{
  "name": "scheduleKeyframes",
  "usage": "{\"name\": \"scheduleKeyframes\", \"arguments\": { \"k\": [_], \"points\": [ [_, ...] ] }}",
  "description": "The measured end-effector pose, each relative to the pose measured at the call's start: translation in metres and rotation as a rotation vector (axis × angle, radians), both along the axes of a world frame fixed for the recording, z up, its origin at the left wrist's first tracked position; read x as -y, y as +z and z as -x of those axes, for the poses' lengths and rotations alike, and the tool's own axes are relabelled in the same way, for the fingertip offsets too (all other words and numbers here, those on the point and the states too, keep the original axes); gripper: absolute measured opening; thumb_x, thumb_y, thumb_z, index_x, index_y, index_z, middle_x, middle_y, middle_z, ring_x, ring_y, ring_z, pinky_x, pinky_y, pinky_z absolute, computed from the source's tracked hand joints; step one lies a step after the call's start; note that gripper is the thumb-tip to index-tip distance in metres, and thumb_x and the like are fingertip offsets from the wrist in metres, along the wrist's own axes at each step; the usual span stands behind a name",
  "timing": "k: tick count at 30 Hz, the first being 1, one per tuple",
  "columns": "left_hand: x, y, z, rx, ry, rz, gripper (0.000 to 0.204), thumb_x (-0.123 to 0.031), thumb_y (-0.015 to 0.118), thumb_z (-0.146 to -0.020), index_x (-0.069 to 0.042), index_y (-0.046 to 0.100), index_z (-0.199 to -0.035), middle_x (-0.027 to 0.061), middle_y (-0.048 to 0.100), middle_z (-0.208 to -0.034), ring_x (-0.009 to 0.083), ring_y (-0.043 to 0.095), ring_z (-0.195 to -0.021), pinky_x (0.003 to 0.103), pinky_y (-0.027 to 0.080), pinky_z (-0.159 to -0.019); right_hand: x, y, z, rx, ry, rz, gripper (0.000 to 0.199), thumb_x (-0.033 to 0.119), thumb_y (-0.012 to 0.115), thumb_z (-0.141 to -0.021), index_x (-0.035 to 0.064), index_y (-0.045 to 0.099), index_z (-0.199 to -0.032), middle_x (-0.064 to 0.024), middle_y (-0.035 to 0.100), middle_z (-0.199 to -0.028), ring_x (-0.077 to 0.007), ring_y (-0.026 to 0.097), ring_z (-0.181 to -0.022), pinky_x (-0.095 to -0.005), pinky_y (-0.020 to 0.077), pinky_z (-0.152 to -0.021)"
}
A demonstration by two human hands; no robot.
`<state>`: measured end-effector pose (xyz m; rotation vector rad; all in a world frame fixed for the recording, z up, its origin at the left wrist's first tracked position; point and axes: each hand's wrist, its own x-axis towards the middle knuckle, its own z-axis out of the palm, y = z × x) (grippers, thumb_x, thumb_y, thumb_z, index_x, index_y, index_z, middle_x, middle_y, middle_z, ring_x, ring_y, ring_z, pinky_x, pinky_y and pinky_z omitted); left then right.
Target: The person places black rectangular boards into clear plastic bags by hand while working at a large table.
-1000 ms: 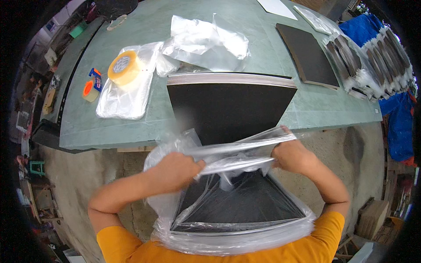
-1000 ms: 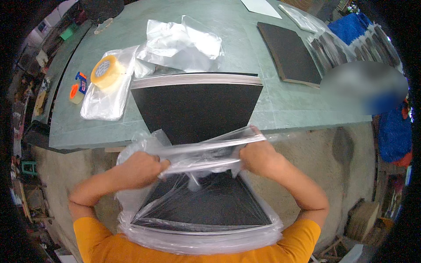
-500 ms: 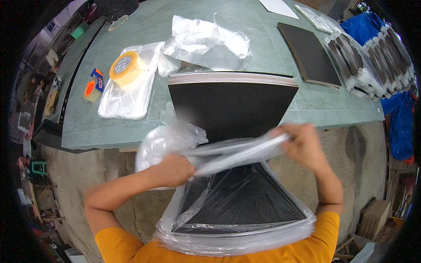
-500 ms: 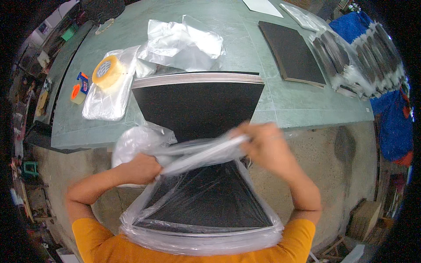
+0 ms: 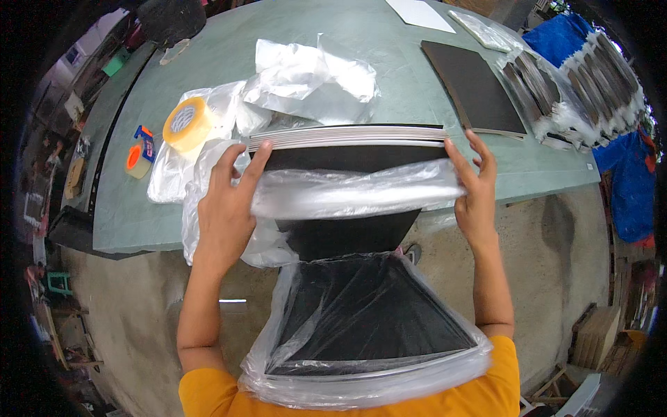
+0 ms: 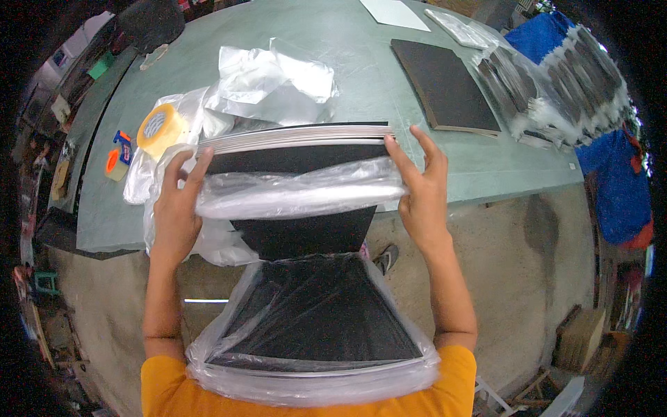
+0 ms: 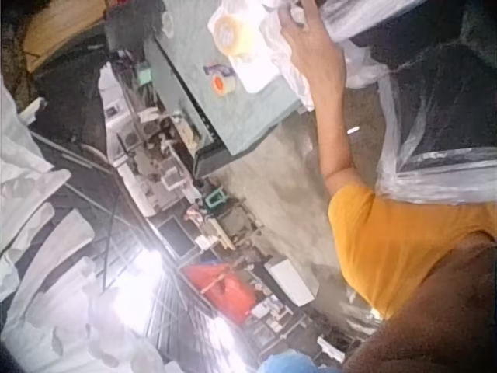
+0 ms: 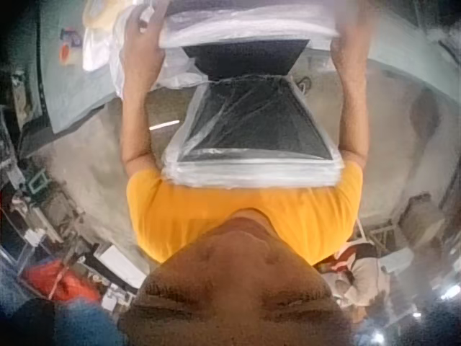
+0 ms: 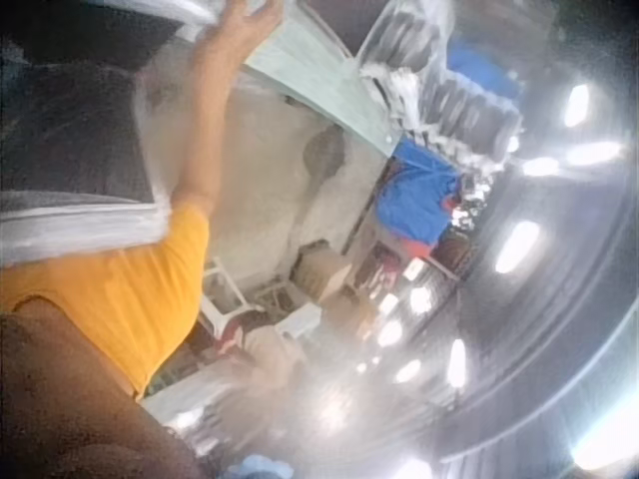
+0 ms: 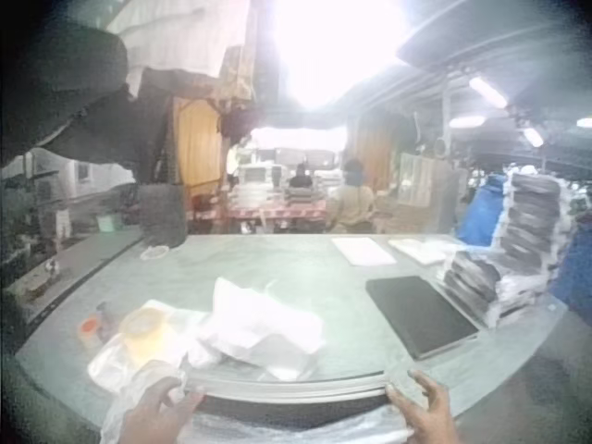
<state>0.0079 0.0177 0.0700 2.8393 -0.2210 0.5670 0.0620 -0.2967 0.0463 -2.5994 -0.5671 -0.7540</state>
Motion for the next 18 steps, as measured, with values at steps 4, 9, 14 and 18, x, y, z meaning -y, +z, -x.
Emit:
{"name": "scheduleKeyframes", "arguments": {
  "k": [4,9,14,18],
  "points": [
    [-0.013,-0.004,0.013,0.134,-0.096,0.093,0.072,0.017,0.050,-0.048,-0.018,0.054,-0.110,0.0079,0.046,-0.108,0.0239,0.050,-0.082,0.031,0.045,-0.064,0.011,0.000,0.013,0.024,0.150,-0.332,0.058,-0.018,0.045,-0.054,0.0115,0.062,-0.101,-0.0111,0.053,-0.100,-0.0217,0.052,-0.086,-0.0262,0.0420,-0.073],
    [-0.010,0.003,0.004,0.251,-0.186,0.244,0.054,0.015,0.056,-0.049,-0.007,0.059,-0.098,0.0081,0.056,-0.089,0.0213,0.054,-0.081,0.027,0.044,-0.071,0.032,0.010,0.012,-0.255,0.365,-0.718,0.032,-0.010,0.055,-0.056,0.0020,0.065,-0.083,-0.0077,0.058,-0.076,-0.0141,0.055,-0.070,-0.0224,0.0422,-0.063],
    [-0.036,0.004,-0.006,-0.287,-0.304,0.945,0.030,0.002,0.065,-0.057,0.001,0.060,-0.087,0.0058,0.061,-0.077,0.0134,0.056,-0.070,0.024,0.044,-0.068,0.064,-0.005,0.011,-0.930,0.619,-1.190,0.022,0.000,0.061,-0.062,-0.0029,0.061,-0.084,-0.0082,0.060,-0.076,-0.0123,0.056,-0.068,-0.0212,0.0430,-0.063],
    [-0.081,-0.063,0.000,-0.944,-0.625,1.257,0.032,-0.014,0.070,-0.062,0.000,0.060,-0.089,0.0079,0.061,-0.082,0.0131,0.055,-0.068,0.024,0.045,-0.068,0.049,-0.048,0.018,-1.416,0.660,-1.178,0.031,0.013,0.072,-0.059,-0.0003,0.058,-0.084,-0.0044,0.060,-0.074,-0.0093,0.056,-0.067,-0.0169,0.0416,-0.054]
  ]
}}
